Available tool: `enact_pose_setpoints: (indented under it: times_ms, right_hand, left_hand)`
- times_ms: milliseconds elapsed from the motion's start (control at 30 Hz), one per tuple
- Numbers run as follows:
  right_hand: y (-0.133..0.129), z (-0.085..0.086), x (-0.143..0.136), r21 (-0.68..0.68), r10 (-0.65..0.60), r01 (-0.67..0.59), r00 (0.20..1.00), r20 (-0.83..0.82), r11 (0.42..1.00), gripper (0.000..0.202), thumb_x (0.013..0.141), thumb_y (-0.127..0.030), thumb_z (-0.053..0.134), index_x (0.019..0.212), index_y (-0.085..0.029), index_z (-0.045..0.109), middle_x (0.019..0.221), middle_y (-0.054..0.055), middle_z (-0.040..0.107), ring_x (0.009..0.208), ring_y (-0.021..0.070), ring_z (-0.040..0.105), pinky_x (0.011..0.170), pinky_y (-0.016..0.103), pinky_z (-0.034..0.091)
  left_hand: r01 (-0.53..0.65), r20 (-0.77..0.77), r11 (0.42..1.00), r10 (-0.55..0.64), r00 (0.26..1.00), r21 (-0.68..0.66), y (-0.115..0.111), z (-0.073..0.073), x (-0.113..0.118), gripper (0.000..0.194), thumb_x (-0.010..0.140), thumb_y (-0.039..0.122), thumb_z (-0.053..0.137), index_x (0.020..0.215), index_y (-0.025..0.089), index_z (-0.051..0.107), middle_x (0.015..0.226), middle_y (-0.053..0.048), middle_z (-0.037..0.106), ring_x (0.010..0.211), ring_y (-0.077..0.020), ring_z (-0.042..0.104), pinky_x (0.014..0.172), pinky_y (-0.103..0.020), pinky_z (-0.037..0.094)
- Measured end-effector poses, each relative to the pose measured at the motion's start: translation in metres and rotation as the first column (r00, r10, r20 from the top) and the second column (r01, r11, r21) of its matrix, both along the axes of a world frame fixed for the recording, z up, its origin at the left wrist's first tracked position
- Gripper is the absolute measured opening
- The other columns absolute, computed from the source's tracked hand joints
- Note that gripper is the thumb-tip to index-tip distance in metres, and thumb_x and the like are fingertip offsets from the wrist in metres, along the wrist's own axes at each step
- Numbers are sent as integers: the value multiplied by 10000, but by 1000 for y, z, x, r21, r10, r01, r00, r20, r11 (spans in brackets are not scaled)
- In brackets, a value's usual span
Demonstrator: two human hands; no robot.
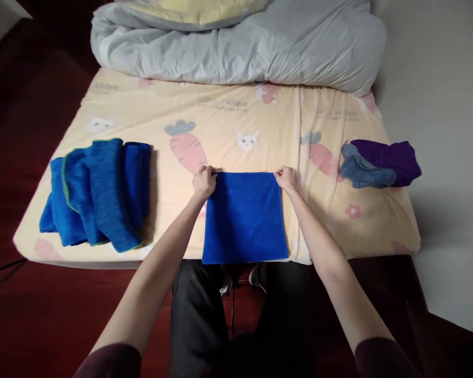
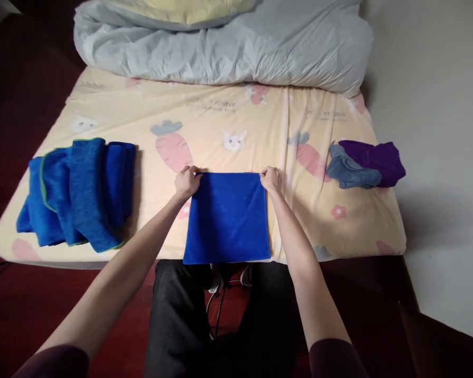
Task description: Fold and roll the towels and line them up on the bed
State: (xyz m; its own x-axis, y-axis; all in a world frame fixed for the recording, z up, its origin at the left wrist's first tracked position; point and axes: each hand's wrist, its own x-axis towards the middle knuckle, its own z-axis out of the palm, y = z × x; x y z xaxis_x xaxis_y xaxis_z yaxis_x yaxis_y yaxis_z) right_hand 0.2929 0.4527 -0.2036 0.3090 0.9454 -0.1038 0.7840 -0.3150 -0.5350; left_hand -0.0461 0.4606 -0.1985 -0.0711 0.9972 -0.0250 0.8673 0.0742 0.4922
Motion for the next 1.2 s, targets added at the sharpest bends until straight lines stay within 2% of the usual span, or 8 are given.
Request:
enact_pose_setpoints:
  times_ms: [233,400,500,633,800,967,1100,1200]
  right_hand:
    - [16,4,6,-150,145,-152,988,-59,977,162,832,-220,810,987,-186,779,955,64,784,951,223,743,935,348,580]
    - [19,15,-3,-22,123,-121,990,71,992,71,882,-240,764,931,-201,797,955,92,772,1017,266,714,956,382,572]
    - [-3,21,-40,216,124,-170,970,209,962,259,997,-227,587,1161,-156,774,1279,181,713,1289,339,604,1130,518,475]
    - [-49,13,-81,213,427,-485,864,268,848,502,1083,-363,444,1545,-185,529,1656,127,444,1565,314,349,1297,551,280]
    - [-50,-6,-54,108,453,-476,872,187,873,652,1089,-464,391,1655,-144,349,1734,117,306,1642,282,191,1354,552,116]
    - [-43,7,-65,95,345,-369,916,204,924,666,1086,-403,389,1637,-30,345,1738,190,248,1652,327,130,1344,608,21]
    - [-106,16,-105,136,501,-541,830,246,830,649,1100,-391,354,1678,-105,284,1752,113,241,1663,267,72,1358,561,26]
    - [-148,10,-99,86,600,-630,766,230,772,639,1109,-429,325,1682,-150,293,1744,79,275,1650,234,169,1368,498,97]
  left_hand:
    - [364,28,909,-366,930,-205,49,0,-38,160,763,342,742,845,205,756,746,-32,693,852,-238,681,886,-320,546]
    - [246,-45,966,-250,967,-77,59,14,-31,198,851,322,677,975,182,739,953,-117,725,1079,-318,663,1035,-438,511]
    - [121,-20,982,-120,993,147,28,20,0,400,961,267,534,1330,157,641,1372,-209,623,1381,-390,504,1192,-589,357]
    - [275,36,941,-287,957,197,-29,6,27,576,1019,385,469,1550,162,479,1673,-168,379,1591,-360,259,1303,-566,185]
    - [284,99,948,-300,949,145,-39,-19,9,715,1023,530,433,1619,137,398,1732,-148,284,1636,-308,177,1340,-516,97]
    - [250,89,955,-266,960,157,-32,-10,24,759,1024,518,435,1616,46,382,1734,-192,245,1648,-326,109,1347,-540,10]
    - [416,39,887,-432,901,202,-91,-6,44,700,1046,444,384,1627,54,372,1745,-163,218,1653,-303,72,1351,-544,47]
    - [469,8,862,-480,877,193,-142,-12,28,652,1066,425,336,1645,127,372,1734,-120,268,1641,-277,169,1353,-522,102]
